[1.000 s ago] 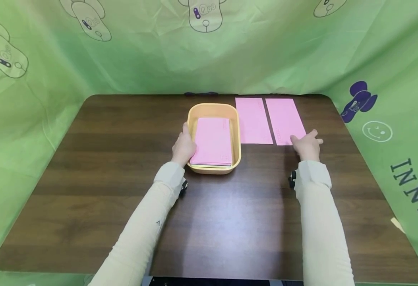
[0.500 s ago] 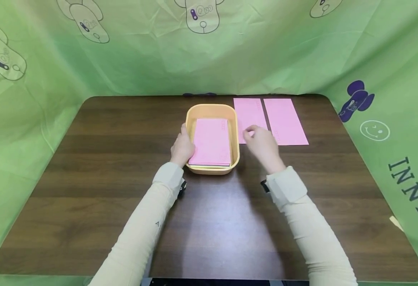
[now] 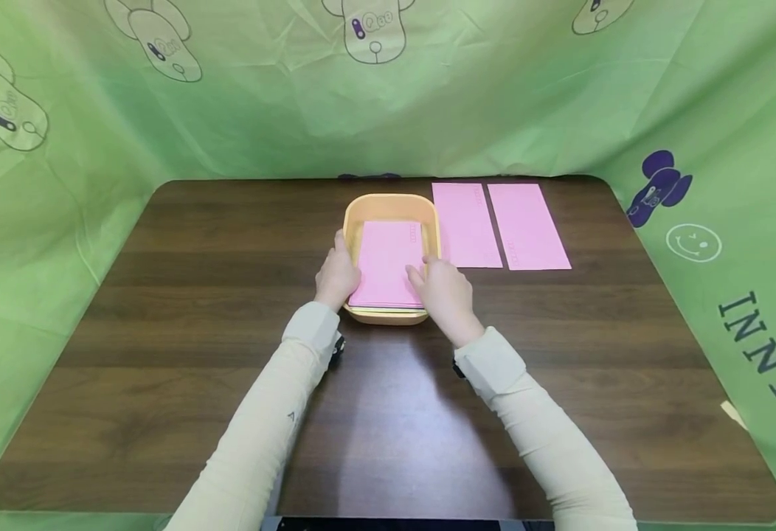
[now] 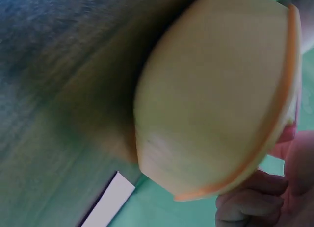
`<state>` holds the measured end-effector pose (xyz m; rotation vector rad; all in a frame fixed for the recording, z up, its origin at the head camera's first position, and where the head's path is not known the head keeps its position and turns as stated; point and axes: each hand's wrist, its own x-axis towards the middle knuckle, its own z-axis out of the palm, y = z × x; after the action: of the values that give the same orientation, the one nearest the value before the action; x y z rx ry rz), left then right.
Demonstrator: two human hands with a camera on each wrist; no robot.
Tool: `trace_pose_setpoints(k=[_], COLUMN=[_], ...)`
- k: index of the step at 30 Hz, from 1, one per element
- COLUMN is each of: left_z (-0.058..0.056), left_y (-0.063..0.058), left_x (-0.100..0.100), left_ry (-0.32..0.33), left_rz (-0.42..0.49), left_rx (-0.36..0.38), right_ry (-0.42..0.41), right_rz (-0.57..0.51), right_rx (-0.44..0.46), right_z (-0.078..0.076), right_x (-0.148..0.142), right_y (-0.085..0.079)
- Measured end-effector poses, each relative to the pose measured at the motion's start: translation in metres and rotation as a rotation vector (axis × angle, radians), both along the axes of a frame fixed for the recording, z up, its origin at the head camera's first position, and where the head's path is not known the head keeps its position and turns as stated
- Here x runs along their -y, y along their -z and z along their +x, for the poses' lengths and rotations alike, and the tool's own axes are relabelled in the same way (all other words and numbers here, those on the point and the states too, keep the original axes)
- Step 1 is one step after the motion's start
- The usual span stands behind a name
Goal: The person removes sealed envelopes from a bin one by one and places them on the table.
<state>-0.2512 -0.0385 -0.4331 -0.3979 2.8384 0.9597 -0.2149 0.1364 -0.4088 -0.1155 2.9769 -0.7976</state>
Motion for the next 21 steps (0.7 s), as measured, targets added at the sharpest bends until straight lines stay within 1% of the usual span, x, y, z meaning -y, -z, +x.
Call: trace_pose_setpoints(k=[3,8,15,21], left_z=[-0.0001,-0.0003,-0.0009,-0.0007], left_y=[0.0001,-0.0005,0.0001,-0.0007], left_x=[0.0003,0.0004,-0.0001,-0.0012], left_ry=[-0.002,-0.002,0.000,-0.004], left_rz=[0.003,0.007,-0.002,0.004], left_rx=[-0.002,0.006,0.016,0.019], right_ry=[-0.005,-0.012,-0.019,-0.009], right_rz=[0.058,0.131,0.193,0.221], right_rx=[-0.026,-0.017,0.007,-0.003], right_z=[-0.0003,-0.0021,-0.0035,-0.0032], right_x=[0.0022,0.0048,0.0080,0.0093], right_y=[0.0011,-0.0018,-0.0028,0.0000])
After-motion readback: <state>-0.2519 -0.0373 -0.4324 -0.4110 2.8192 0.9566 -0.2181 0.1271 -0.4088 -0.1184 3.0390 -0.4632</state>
